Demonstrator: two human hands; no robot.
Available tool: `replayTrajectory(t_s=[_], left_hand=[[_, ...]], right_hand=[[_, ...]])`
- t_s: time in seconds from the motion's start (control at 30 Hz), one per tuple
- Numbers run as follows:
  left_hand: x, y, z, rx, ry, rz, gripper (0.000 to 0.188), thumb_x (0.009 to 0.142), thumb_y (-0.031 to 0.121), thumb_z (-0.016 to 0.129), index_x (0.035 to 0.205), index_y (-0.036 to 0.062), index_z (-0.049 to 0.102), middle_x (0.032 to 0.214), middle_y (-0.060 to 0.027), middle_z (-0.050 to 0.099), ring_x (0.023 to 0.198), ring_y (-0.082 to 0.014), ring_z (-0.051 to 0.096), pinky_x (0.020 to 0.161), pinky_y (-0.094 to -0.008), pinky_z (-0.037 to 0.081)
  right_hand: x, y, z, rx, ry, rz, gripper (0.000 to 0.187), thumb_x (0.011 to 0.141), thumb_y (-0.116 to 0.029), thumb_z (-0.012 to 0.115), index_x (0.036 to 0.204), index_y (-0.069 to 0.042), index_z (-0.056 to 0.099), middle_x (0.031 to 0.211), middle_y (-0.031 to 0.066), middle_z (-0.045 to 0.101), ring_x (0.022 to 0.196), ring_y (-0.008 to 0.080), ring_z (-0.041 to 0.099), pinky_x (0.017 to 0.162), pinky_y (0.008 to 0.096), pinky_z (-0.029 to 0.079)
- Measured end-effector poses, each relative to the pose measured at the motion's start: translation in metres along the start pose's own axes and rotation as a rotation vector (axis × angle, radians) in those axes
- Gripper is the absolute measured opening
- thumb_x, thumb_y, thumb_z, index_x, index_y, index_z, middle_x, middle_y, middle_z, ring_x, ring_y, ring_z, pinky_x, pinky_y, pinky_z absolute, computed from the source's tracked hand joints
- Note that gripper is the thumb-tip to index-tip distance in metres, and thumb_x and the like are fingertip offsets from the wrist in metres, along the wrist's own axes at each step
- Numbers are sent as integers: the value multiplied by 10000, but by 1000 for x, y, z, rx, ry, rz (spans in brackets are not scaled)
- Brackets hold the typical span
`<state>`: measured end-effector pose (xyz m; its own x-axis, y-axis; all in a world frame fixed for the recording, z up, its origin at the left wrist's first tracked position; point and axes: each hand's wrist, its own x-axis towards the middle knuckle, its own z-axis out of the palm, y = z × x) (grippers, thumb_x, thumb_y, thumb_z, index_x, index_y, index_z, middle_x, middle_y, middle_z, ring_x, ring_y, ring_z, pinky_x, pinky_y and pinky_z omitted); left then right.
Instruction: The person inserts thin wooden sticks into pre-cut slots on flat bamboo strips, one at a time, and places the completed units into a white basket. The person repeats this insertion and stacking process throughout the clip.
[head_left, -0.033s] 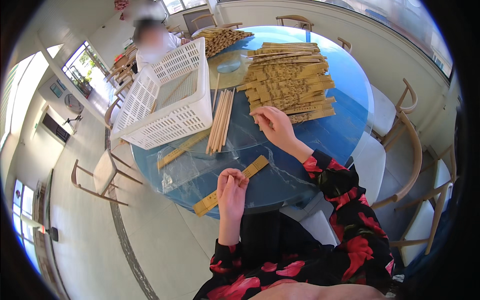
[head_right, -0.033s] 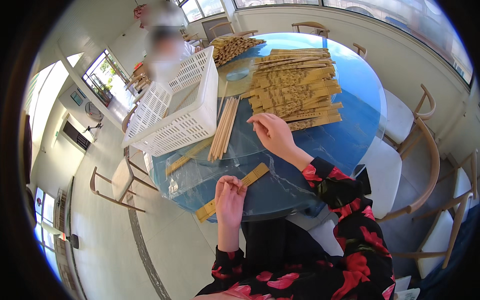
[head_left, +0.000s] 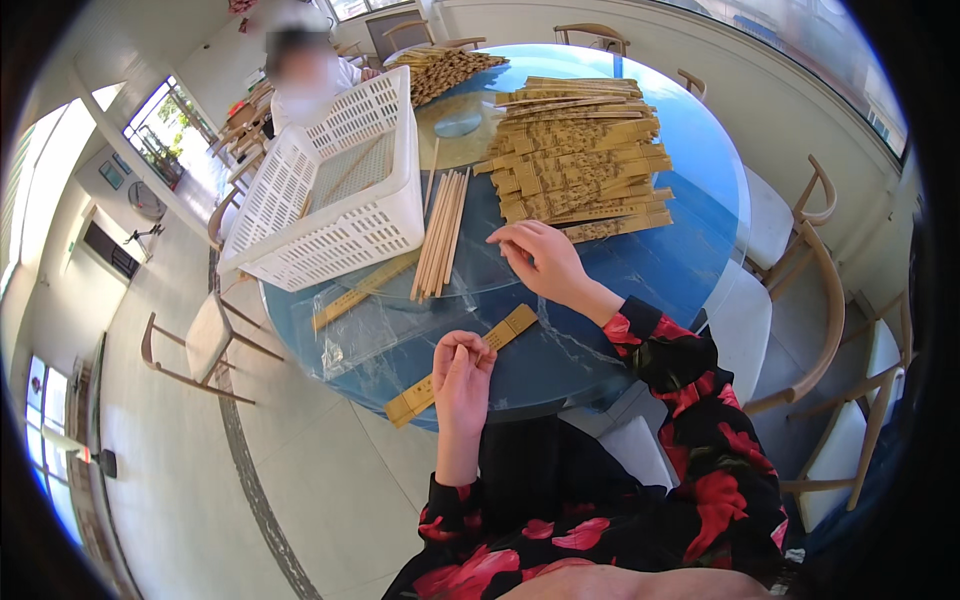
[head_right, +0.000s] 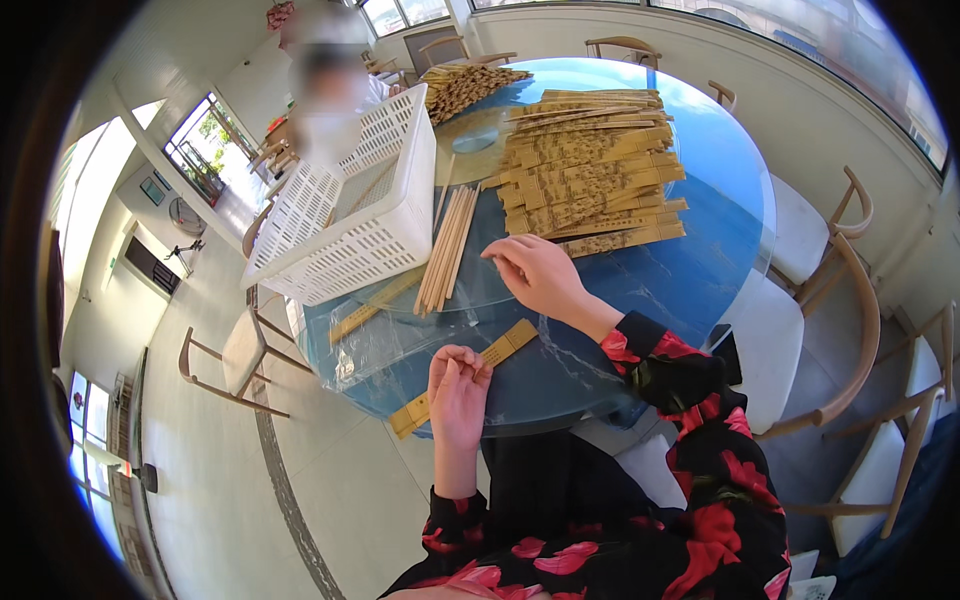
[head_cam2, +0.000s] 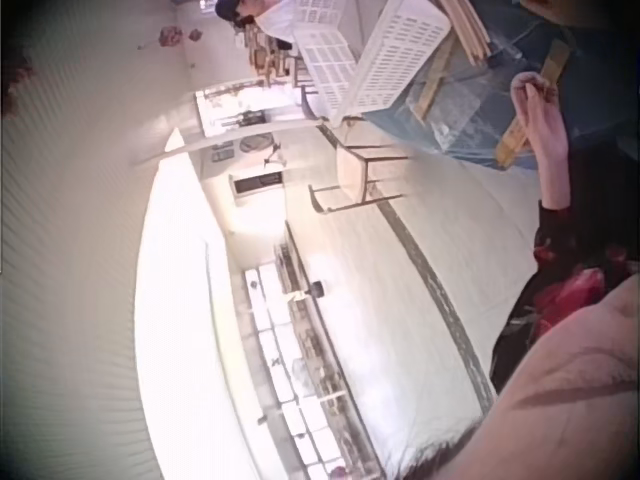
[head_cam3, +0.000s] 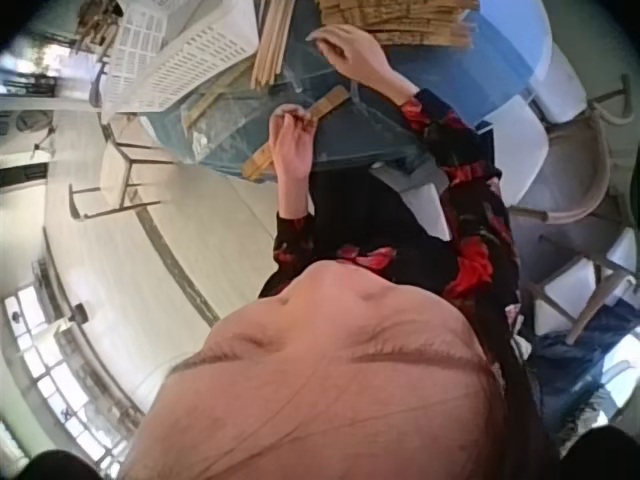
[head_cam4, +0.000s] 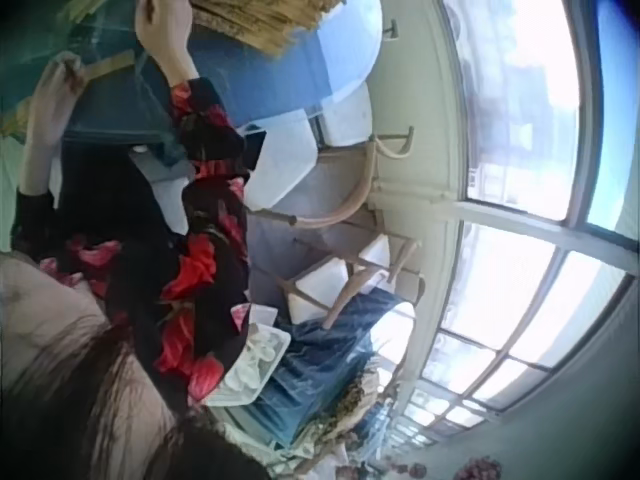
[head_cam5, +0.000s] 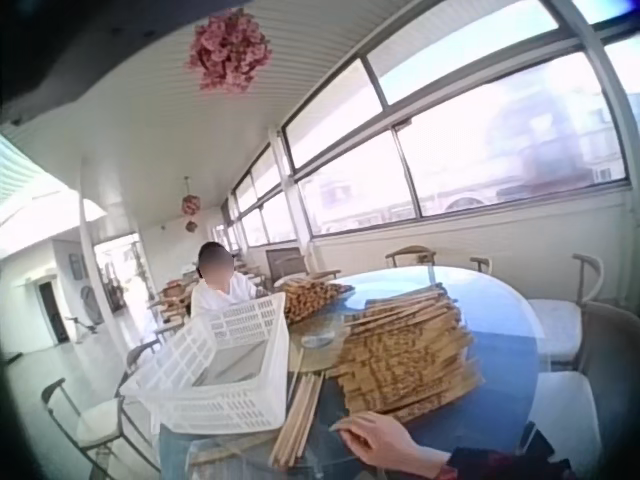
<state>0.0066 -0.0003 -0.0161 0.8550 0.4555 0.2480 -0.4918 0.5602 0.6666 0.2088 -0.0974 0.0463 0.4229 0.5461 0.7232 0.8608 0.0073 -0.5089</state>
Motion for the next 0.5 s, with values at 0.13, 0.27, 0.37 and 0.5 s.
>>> replayTrajectory(t_s=[0.13,0.27,0.37,0.5], left_hand=[[-3,5,4,182,9,100,108,1005,81,543,1098,25,545,1010,-68,584,946,-143,562,881,-292,459],[-11,21,6,804,36,193,137,914,24,646,1041,25,595,981,-77,615,938,-187,572,829,-313,474],[-2,27,11,1427,-7,297,242,815,52,736,1034,48,633,998,-84,632,949,-257,576,828,-356,473],[4,22,18,1707,-10,334,307,759,90,772,1039,68,650,1033,-89,626,963,-317,571,856,-395,468]], right_hand=[[-16,6,22,31,-338,-227,83,849,-151,675,913,-97,678,831,49,639,827,276,597,741,386,495],[-10,-2,-2,71,-555,-177,116,802,-188,727,869,-102,688,843,18,641,873,246,590,797,361,485],[-12,2,-21,62,-696,-163,221,770,-216,755,931,-93,669,965,30,638,988,255,574,872,362,470],[-20,2,-26,9,-745,-184,294,768,-188,732,1026,-80,641,1061,58,613,1074,282,554,909,369,469]])
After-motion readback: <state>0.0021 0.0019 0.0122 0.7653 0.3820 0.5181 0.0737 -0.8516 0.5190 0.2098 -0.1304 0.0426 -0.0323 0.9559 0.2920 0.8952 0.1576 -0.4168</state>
